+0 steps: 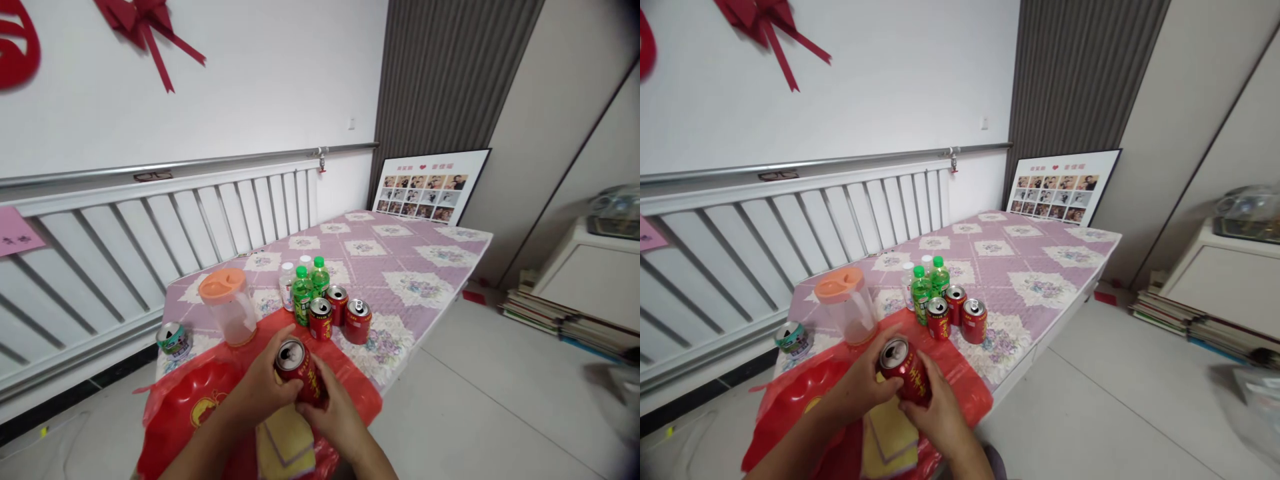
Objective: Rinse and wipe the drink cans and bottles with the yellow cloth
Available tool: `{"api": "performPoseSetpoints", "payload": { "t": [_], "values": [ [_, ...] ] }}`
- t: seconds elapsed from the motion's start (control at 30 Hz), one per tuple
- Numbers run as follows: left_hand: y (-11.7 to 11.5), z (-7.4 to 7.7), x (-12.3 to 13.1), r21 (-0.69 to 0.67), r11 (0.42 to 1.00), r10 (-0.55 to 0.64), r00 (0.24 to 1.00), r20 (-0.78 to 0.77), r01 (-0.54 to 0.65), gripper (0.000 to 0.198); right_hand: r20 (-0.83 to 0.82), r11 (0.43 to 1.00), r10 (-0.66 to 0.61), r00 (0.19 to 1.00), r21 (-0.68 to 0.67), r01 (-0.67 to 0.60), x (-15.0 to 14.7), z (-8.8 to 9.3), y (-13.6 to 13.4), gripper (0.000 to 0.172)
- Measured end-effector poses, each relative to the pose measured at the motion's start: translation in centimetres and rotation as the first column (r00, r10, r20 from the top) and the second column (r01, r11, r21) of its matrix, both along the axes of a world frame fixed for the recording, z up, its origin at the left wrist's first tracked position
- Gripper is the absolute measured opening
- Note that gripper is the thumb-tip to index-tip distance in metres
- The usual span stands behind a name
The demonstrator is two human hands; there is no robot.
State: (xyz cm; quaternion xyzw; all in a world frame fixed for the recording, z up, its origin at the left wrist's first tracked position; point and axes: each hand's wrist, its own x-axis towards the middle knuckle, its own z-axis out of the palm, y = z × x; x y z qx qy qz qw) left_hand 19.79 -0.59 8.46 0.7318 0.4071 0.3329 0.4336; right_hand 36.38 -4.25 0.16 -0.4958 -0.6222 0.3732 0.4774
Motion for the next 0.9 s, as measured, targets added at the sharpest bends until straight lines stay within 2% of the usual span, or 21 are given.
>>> {"api": "performPoseSetpoints", "payload": {
  "t": [0.1, 0.2, 0.3, 0.4, 0.5, 0.63, 0.77, 0.9],
  "values": [
    [0.6, -0.3, 2.0, -0.023, 0.999, -0.037, 0.998, 0.051, 0.038, 0.084, 0.057, 0.995, -0.093, 0.994, -0.022, 0.094, 1.5, -0.4, 0.1, 0.079],
    [1.3, -1.0, 3.8, -0.048, 0.998, -0.025, 0.992, 0.123, 0.031, 0.083, 0.06, 0.988, -0.148, 0.987, -0.036, 0.15, 2.7, -0.6, 0.3, 0.074],
    [1.9, -2.5, 5.6, -0.072, 0.997, 0.032, 0.975, 0.221, -0.016, 0.082, 0.054, 0.975, -0.222, 0.974, -0.018, 0.223, 3.6, -0.9, 0.7, 0.072],
    [2.2, -4.6, 7.3, -0.162, 0.984, 0.13, 0.938, 0.321, -0.081, 0.083, 0.048, 0.944, -0.331, 0.942, 0.025, 0.33, 4.1, -1.6, 1.6, 0.069],
    [2.1, -6.4, 8.7, -0.226, 0.97, 0.165, 0.929, 0.332, -0.091, 0.067, 0.057, 0.911, -0.411, 0.91, 0.056, 0.409, 4.6, -2.5, 2.3, 0.063],
    [2.1, -7.7, 10.1, -0.263, 0.959, 0.193, 0.923, 0.333, -0.105, 0.046, 0.067, 0.896, -0.444, 0.893, 0.055, 0.441, 5.2, -3.3, 2.7, 0.063],
    [2.6, -8.7, 11.0, -0.262, 0.963, 0.168, 0.912, 0.373, -0.07, 0.042, 0.093, 0.891, -0.454, 0.886, 0.017, 0.454, 5.7, -3.8, 3.0, 0.066],
    [3.1, -9.4, 11.3, -0.255, 0.965, 0.157, 0.904, 0.397, -0.055, 0.045, 0.125, 0.895, -0.445, 0.887, 0.05, 0.443, 6.0, -4.3, 3.1, 0.067]
  ]
}}
